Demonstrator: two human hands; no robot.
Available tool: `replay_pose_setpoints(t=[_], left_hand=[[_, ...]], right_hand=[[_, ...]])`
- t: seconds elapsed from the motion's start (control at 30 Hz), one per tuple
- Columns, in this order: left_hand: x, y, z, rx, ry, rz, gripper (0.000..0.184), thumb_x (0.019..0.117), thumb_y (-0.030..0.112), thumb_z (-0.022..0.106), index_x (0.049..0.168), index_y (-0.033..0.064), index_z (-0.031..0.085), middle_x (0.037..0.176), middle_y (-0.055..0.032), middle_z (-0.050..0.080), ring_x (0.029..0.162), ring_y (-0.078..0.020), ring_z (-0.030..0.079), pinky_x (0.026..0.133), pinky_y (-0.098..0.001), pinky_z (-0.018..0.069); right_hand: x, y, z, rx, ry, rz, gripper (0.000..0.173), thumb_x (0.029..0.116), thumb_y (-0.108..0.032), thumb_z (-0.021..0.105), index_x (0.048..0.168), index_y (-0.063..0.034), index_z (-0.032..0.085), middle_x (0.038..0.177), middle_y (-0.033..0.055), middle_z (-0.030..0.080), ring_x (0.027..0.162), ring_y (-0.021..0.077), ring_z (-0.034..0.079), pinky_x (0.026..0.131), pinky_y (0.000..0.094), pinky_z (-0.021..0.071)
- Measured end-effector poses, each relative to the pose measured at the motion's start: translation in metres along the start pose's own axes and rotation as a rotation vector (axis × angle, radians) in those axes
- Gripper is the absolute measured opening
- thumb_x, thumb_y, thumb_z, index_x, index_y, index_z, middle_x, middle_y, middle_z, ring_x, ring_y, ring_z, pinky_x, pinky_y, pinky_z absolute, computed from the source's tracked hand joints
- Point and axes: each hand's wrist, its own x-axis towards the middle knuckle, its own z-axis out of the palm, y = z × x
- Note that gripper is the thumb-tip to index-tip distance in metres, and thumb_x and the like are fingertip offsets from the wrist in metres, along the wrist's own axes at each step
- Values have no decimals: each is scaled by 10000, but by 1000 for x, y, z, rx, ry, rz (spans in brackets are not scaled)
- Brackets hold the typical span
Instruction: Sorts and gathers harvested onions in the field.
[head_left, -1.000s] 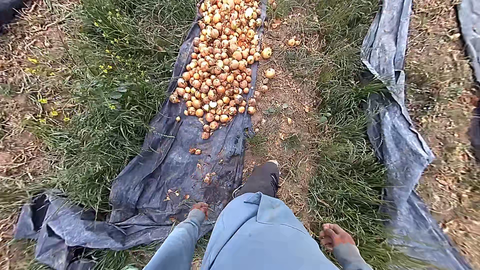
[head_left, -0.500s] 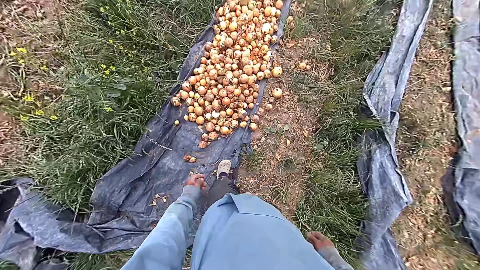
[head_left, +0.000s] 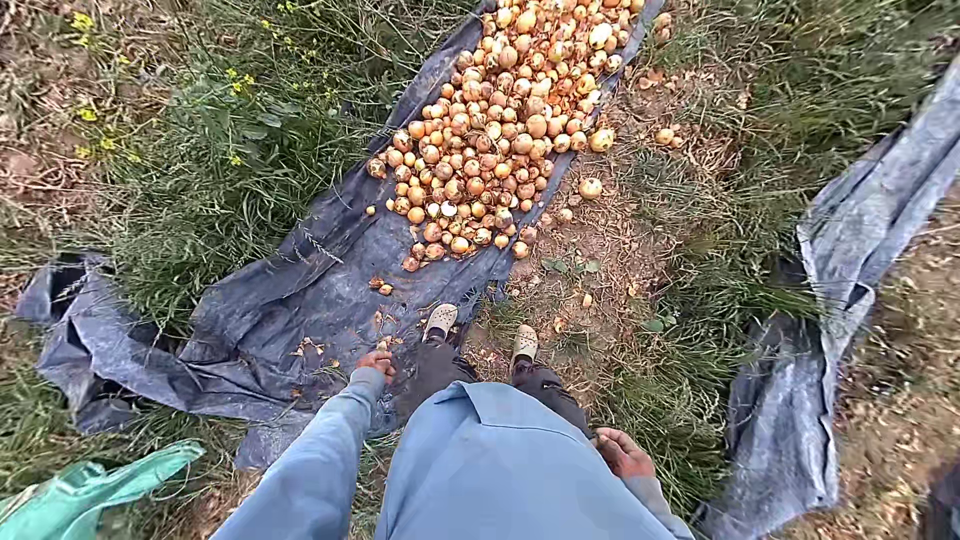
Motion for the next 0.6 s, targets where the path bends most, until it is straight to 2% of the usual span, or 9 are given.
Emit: replay_pose_setpoints(t=[0.07, 0.13, 0.17, 0.23, 0.3, 0.4, 0.47, 0.6], left_hand=[[-24, -21, 41, -80, 0, -26, 336, 1086, 64, 448, 1401, 0, 545, 1040, -191, 689, 808, -238, 671, 775, -400, 564], [-53, -40, 87, -98, -27, -52, 339, 1076, 51, 461, 1396, -6, 556, 1074, -206, 692, 863, -260, 680, 823, -415, 563], [-64, -54, 109, -73, -51, -51, 338, 1068, 49, 482, 1390, -12, 566, 1113, -213, 693, 928, -271, 685, 879, -423, 557], [-77, -89, 141, 7, -80, -12, 343, 1036, 71, 549, 1365, 0, 615, 1254, -217, 684, 1157, -300, 671, 1058, -451, 504], [-88, -115, 157, 18, -70, 17, 333, 1029, 86, 569, 1345, 7, 637, 1275, -214, 685, 1217, -313, 654, 1101, -467, 477], [-108, -139, 167, -115, -46, -20, 336, 1029, 55, 543, 1349, -7, 626, 1220, -223, 695, 1139, -308, 680, 1041, -460, 518], [-117, -154, 169, -271, 0, -61, 341, 1048, 45, 502, 1371, -21, 589, 1135, -229, 695, 984, -295, 696, 917, -448, 561], [-117, -189, 177, -500, 91, -110, 343, 1068, 65, 488, 1394, -18, 557, 1095, -230, 685, 879, -286, 689, 838, -447, 578]], right_hand=[[27, -6, -44, -92, -35, 25, 208, 1077, -89, 500, 1203, 36, 609, 847, 125, 748, 637, 181, 715, 601, 334, 605], [52, -15, -92, -241, -63, 55, 235, 1087, -126, 493, 1238, 18, 601, 909, 148, 743, 684, 218, 718, 642, 381, 604], [61, -20, -115, -292, -61, 72, 250, 1092, -143, 489, 1259, 12, 593, 946, 163, 742, 710, 234, 724, 657, 399, 603], [75, -31, -152, -360, -28, 72, 264, 1097, -163, 482, 1267, 11, 585, 970, 180, 732, 713, 246, 715, 651, 412, 594], [89, -41, -176, -415, 3, 35, 273, 1097, -169, 476, 1265, 13, 590, 973, 186, 732, 713, 253, 716, 649, 419, 593], [106, -50, -186, -504, -18, -10, 277, 1096, -169, 475, 1272, 10, 591, 975, 189, 734, 722, 267, 717, 664, 437, 593], [117, -54, -176, -619, -65, -32, 279, 1092, -182, 489, 1268, -2, 609, 981, 183, 736, 749, 277, 718, 692, 459, 592], [112, -77, -135, -935, -196, -115, 306, 1084, -210, 516, 1285, -16, 642, 1104, 183, 743, 967, 301, 739, 908, 508, 574]])
